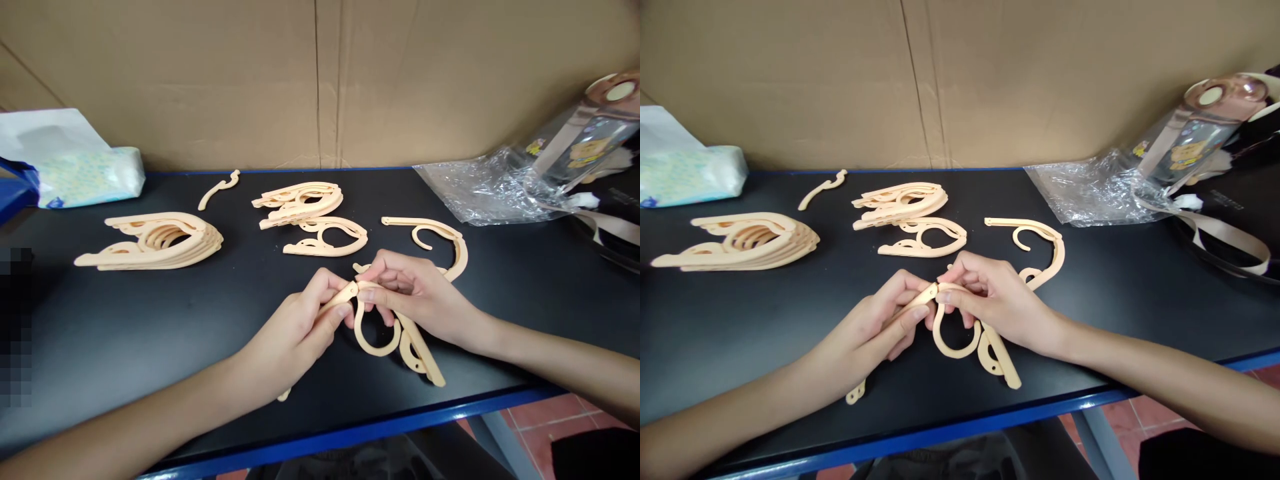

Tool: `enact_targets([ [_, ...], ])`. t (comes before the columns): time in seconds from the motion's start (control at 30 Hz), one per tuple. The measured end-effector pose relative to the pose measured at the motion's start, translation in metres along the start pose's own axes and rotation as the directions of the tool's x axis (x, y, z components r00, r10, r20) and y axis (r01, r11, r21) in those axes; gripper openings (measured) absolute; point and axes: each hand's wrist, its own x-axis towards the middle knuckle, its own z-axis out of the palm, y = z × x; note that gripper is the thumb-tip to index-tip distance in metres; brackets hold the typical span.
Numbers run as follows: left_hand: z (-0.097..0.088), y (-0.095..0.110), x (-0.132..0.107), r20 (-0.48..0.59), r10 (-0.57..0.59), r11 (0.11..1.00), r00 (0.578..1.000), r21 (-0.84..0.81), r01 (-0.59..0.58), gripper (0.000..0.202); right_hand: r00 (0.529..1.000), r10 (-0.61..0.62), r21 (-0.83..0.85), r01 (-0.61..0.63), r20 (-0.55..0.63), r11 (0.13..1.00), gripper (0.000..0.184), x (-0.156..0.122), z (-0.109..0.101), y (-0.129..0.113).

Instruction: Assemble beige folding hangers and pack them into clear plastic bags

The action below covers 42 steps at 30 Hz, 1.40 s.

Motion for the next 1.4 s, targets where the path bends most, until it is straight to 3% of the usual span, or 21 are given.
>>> enact_targets([
  [0.23, -0.008, 0.009, 0.001, -0.028, -0.068, 0.997, 0.997, -0.046, 0.067, 0.017, 0.983, -0.102, -0.02, 0.1, -0.15, 0.995, 0.023, -0.001, -0.004, -0.009],
  [0.37, -0.014, 0.011, -0.001, -0.072, -0.084, 0.979, 0.994, -0.194, 0.069, 0.036, 0.956, -0.229, -0.264, 0.176, -0.182, 0.948, 0.022, -0.003, -0.013, -0.013],
  [0.47, -0.023, 0.014, -0.001, -0.132, -0.074, 0.94, 0.989, -0.34, 0.025, 0.039, 0.939, -0.322, -0.602, 0.187, -0.124, 0.776, 0.024, -0.001, -0.026, -0.015],
  [0.53, -0.029, 0.018, -0.001, -0.168, -0.088, 0.914, 0.982, -0.405, 0.013, 0.041, 0.939, -0.342, -0.792, 0.187, -0.029, 0.581, 0.022, 0.001, -0.034, -0.015],
  [0.63, -0.035, 0.023, 0.0, -0.177, -0.105, 0.862, 0.979, -0.507, 0.0, 0.037, 0.949, -0.307, -0.933, 0.169, 0.067, 0.318, 0.023, 0.004, -0.038, -0.012],
  [0.73, -0.037, 0.025, 0.002, -0.124, -0.106, 0.815, 0.987, -0.579, 0.015, 0.024, 0.968, -0.24, -0.96, 0.139, 0.08, 0.244, 0.02, 0.003, -0.035, -0.01],
  [0.8, -0.036, 0.024, 0.002, -0.083, -0.104, 0.812, 0.991, -0.582, 0.036, 0.018, 0.98, -0.198, -0.943, 0.096, 0.033, 0.317, 0.012, 0.002, -0.033, -0.01],
  [0.97, -0.037, 0.019, 0.004, -0.034, -0.1, 0.855, 0.994, -0.513, 0.069, 0.017, 0.993, -0.091, -0.697, 0.016, -0.07, 0.717, 0.014, 0.001, -0.034, -0.015],
  [1.07, -0.038, 0.017, 0.004, -0.06, -0.092, 0.891, 0.994, -0.45, 0.055, 0.019, 0.992, -0.076, -0.533, 0.01, -0.102, 0.846, 0.017, 0.0, -0.032, -0.017],
  [1.2, -0.039, 0.017, 0.005, -0.078, -0.104, 0.888, 0.991, -0.456, 0.057, 0.019, 0.98, -0.088, -0.373, 0.016, -0.177, 0.928, 0.019, -0.004, -0.029, -0.021],
  [1.33, -0.035, 0.017, 0.005, -0.011, -0.109, 0.85, 0.994, -0.519, 0.087, 0.019, 0.916, -0.216, -0.323, 0.103, -0.338, 0.941, 0.019, -0.01, -0.027, -0.028],
  [1.4, -0.032, 0.016, 0.005, 0.019, -0.115, 0.841, 0.993, -0.53, 0.107, 0.02, 0.921, -0.226, -0.254, 0.147, -0.319, 0.956, 0.022, -0.012, -0.026, -0.032],
])
